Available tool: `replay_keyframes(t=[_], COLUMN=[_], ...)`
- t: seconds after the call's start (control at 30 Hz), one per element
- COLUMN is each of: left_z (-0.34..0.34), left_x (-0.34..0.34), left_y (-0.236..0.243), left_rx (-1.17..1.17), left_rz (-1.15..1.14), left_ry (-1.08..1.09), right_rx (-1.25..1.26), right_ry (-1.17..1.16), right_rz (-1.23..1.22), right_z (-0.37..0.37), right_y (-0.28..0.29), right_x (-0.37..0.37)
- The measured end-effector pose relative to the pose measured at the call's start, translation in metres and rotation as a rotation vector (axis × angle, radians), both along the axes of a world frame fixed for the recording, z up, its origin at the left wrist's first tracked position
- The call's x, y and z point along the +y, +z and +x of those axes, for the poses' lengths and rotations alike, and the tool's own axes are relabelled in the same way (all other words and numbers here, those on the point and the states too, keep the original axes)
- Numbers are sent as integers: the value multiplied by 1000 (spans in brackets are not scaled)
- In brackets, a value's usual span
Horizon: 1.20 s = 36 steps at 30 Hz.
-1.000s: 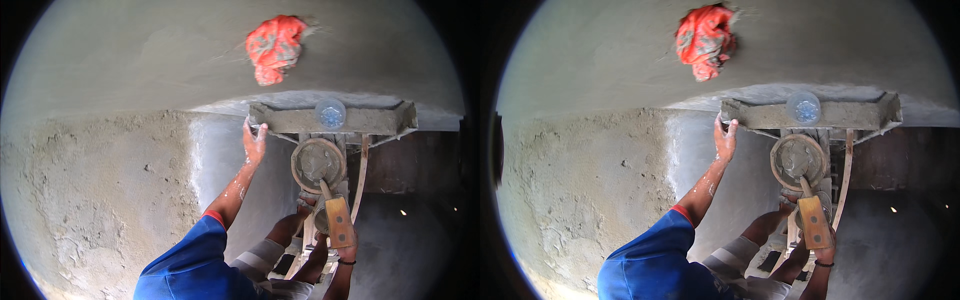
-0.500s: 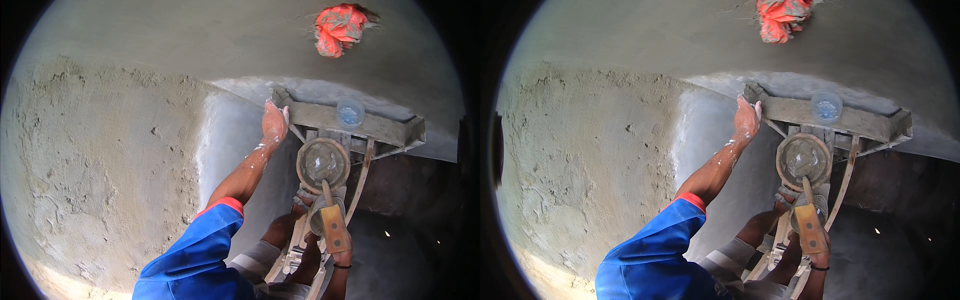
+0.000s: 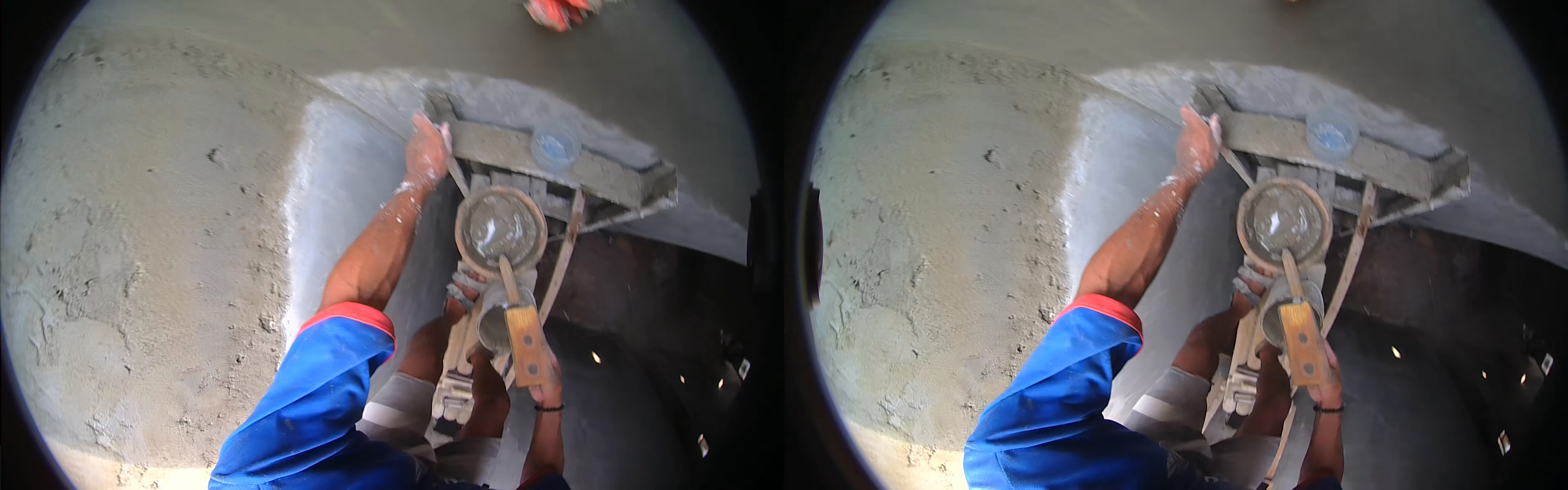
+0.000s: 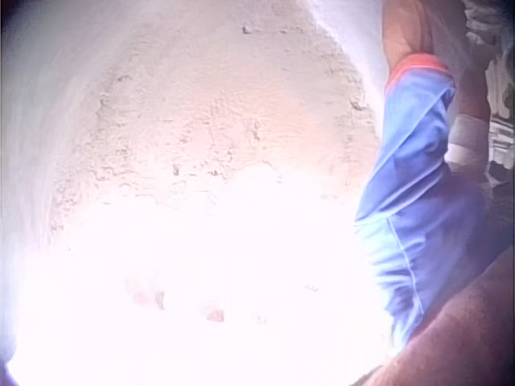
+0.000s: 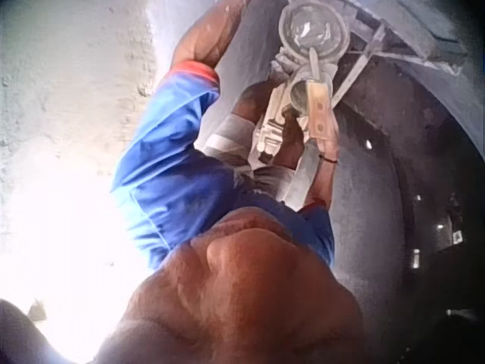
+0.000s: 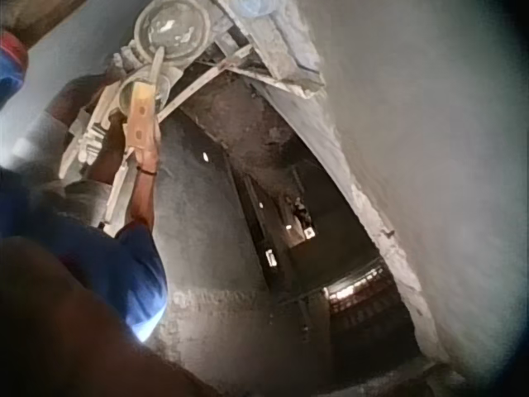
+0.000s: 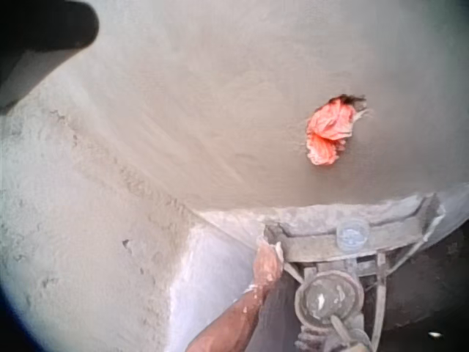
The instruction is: The person applies mortar to a concrete wall using a wooden float, repeatedly scooping material from a bucket and smoothing it across the surface.
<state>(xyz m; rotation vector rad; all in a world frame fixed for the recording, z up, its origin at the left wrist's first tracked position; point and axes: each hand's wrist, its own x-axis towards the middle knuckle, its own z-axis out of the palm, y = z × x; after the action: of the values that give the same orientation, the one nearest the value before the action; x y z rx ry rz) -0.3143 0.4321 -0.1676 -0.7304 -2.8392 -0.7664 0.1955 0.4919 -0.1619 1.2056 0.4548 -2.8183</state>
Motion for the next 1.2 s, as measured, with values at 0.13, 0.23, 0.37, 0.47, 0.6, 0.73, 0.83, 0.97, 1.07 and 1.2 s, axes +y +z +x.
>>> replay_keyframes(t=[0.13, 0.23, 0.37, 0.47, 0.6, 0.73, 0.83, 0.97, 1.07, 1.2], left_z=[-15, -6, -19, -11, -9, -7, -8, -7, -13, -19], left_x=[-15, 14, 2, 11, 6, 8, 5, 8, 4, 1], left_y=[-23, -14, -21, -12, -8, -8, -14, -17, -25, -35], left_rx=[292, 34, 213, 9, -31, -28, 5, 105, 116, 254], left_rz=[-99, -80, -90, -58, -49, -33, -9, -2, 68, 110], left_ry=[-52, -46, -63, -63, -29, 37, 53, 1, -49, -75], right_rx=[102, -71, -250, -322, -360, -324, -200, -166, -180, 66], right_ry=[20, 30, 251, 438, 553, 522, 562, 666, 792, 1154], right_rz=[131, 268, 522, 621, 637, 745, 1059, 1397, 1426, 1371], right_z=[22, 41, 42, 55, 46, 9, -42, -111, -145, -164], right_y=[-6, -13, -17, -32, -37, -38, -47, -54, -69, -31], right_x=[18, 36, 40, 35, 23, 24, 32, 62, 93, 123])
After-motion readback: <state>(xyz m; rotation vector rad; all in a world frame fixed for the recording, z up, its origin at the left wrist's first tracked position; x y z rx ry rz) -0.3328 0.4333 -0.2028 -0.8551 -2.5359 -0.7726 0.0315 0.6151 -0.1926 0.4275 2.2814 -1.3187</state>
